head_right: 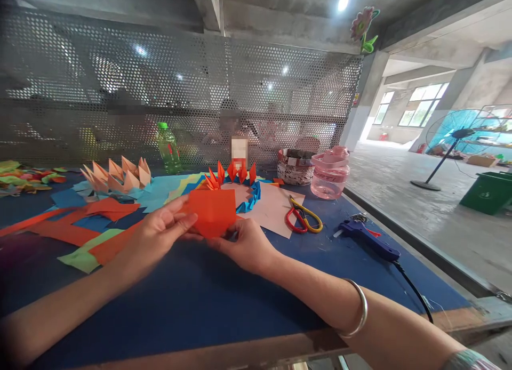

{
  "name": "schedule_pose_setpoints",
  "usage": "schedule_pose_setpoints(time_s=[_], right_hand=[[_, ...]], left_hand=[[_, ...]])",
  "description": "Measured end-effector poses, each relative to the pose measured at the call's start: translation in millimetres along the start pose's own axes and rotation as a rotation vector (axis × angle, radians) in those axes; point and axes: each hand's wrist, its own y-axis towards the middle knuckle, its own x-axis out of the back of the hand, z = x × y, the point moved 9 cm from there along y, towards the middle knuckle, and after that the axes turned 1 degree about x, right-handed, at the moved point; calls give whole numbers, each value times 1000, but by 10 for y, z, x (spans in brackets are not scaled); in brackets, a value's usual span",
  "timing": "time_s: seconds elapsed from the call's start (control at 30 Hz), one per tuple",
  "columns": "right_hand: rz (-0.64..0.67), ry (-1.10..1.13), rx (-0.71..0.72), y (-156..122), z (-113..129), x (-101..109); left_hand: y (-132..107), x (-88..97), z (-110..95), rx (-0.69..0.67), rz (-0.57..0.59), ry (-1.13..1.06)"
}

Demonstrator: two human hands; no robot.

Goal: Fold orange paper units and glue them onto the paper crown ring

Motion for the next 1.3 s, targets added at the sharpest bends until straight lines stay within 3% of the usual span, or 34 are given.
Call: schedule_pose_setpoints(time_s=[0.17,0.4,0.7,1.03,1.3], right_hand=[[-13,-19,15,-14,58,12],[48,-6,58,-29,101,-70],[51,75,38,-28,95,-77],[-18,36,17,-10,44,2],[25,-25,72,-27,109,-37]], left_hand=[[-25,-83,60,46,103,43],[-49,-57,73,85,32,79],[-39,-81,134,120,69,-57],[0,29,60,57,-10,105],[-21,-46,82,68,57,113]])
